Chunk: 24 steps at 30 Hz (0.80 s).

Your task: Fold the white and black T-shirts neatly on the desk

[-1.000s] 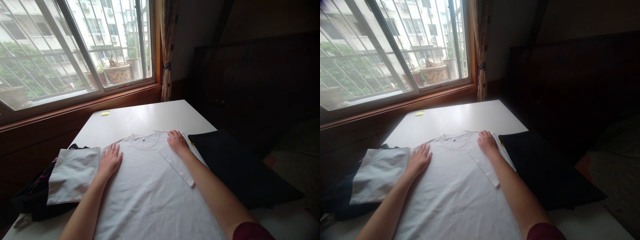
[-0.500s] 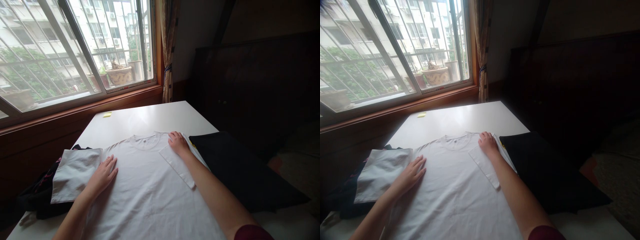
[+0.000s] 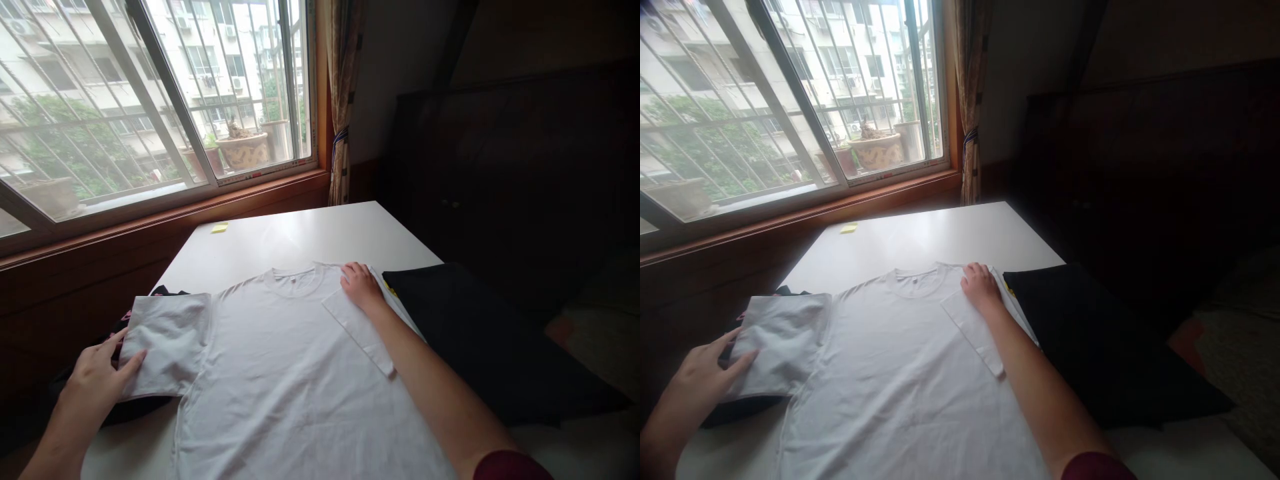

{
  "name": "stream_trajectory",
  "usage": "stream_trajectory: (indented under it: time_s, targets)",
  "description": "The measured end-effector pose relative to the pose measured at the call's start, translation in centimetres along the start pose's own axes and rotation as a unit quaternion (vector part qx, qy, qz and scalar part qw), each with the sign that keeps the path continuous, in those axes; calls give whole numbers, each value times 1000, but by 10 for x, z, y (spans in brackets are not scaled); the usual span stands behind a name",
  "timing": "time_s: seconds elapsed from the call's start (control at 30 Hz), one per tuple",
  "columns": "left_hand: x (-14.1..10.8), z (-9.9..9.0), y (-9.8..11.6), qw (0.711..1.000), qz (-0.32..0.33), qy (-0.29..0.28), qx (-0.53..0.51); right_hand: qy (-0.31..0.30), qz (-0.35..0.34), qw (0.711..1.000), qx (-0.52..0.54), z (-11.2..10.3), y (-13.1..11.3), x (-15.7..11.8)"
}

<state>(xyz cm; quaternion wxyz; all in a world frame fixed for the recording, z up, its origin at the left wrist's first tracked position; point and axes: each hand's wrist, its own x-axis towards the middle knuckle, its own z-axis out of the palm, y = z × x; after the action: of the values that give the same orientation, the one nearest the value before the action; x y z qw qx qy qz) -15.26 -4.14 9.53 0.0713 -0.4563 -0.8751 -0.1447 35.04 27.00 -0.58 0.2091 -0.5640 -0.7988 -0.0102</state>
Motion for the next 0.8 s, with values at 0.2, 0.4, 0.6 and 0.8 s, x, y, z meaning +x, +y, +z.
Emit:
stream_trajectory:
  time_s: [0.2, 0.4, 0.6, 0.8]
  targets:
    - [8, -10, 15, 998, -59, -27, -16, -1, -3, 1000, -1, -1, 1, -1]
    - [-4, -24, 53, 994, 33, 96, -34, -3, -4, 1000, -4, -1, 1, -1]
    - [-21, -16, 104, 965, 192, 178, -34, -6, -2, 1000, -3, -2, 0, -1]
    - [-56, 20, 150, 904, 399, 83, -127, -5, 0, 1000, -3, -3, 0, -1]
